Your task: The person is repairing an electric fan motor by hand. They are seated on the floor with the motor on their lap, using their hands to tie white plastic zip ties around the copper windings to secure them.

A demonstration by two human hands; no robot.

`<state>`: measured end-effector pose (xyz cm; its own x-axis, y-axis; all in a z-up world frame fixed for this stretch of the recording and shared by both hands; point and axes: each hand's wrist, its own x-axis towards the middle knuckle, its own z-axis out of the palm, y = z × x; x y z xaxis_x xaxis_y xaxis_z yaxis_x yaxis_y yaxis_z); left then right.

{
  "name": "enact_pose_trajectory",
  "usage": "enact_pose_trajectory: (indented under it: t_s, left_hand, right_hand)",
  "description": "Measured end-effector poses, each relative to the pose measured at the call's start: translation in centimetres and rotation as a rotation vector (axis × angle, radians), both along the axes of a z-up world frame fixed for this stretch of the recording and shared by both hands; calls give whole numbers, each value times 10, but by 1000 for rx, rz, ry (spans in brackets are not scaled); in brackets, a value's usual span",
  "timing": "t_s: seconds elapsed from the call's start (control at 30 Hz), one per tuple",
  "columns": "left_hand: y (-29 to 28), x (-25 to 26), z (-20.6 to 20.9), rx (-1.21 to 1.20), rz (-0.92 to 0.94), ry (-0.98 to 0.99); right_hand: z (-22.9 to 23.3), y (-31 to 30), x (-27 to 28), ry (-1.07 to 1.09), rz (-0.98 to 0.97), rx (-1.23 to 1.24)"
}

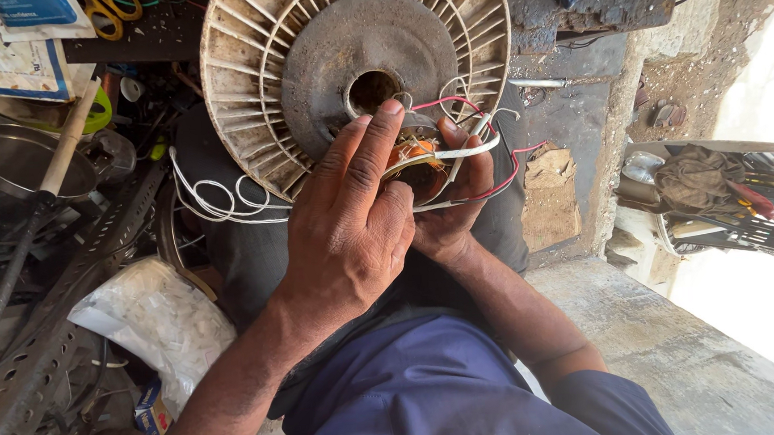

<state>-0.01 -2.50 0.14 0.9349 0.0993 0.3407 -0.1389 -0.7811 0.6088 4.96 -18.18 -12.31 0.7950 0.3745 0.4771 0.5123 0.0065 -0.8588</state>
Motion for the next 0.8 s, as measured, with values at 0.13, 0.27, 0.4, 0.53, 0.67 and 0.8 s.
enact_pose_trajectory:
  t_s: [0.13, 0.27, 0.4, 0.53, 0.67, 0.8]
  left_hand:
    - [-2, 1, -3, -21, 7, -10]
    - [-4, -1, -6, -70, 30, -23]
    - [-6, -1, -8, -75, 57, -9]
    - [-8, 1, -10, -52, 52, 33]
    - [-6, 3, -7, -38, 25, 81]
    - [-1, 11, 0, 30, 24, 177]
  right_hand:
    - [-2, -3, -1, 140, 49, 14]
    - [-4, -2, 0, 8, 19, 5]
    - [-3, -1, -1, 50, 30, 26]
    - [-1, 0, 0, 37, 26, 10]
    - [3, 2, 2, 21, 30, 8]
    - [16, 1, 12, 67, 96, 7]
